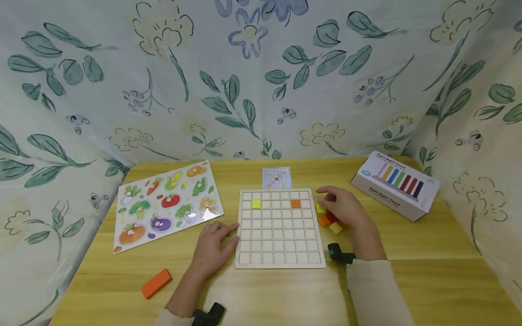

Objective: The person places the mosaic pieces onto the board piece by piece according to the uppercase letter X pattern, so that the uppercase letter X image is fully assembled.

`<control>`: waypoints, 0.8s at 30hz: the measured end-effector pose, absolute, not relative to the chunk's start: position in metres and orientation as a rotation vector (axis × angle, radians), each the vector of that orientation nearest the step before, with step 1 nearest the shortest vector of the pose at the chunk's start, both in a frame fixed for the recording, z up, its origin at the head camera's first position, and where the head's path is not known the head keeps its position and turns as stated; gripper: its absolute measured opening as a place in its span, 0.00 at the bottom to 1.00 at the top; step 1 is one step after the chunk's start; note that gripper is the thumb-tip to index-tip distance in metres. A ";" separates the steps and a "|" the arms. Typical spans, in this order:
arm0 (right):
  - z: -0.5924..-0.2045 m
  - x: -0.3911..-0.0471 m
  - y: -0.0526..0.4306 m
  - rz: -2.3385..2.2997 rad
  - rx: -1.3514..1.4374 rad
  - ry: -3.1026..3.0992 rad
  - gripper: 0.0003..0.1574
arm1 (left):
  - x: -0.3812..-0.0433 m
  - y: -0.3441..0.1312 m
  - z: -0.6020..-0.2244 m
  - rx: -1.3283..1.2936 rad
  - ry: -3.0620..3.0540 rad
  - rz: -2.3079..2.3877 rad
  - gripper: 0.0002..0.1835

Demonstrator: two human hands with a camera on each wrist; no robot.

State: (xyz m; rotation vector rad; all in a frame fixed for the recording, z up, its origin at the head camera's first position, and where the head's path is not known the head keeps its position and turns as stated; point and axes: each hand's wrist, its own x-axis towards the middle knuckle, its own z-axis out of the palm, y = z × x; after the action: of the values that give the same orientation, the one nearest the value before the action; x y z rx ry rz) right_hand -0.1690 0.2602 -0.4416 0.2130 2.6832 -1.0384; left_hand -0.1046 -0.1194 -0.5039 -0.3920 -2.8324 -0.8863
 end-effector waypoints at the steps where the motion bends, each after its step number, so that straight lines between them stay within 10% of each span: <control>1: -0.441 -0.168 0.264 -1.043 0.236 2.678 0.25 | -0.105 -0.119 -0.504 -0.397 -2.832 -0.888 0.19; 24: -0.447 -0.154 0.286 -1.088 0.278 2.603 0.26 | -0.105 -0.119 -0.504 -0.413 -2.795 -0.901 0.19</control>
State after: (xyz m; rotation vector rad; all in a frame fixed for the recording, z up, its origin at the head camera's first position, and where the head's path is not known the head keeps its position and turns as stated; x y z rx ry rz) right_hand -0.1542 0.2857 -0.4469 0.2780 2.6029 -1.0877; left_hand -0.1045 -0.1189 -0.5039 -0.4127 -2.7954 -0.9008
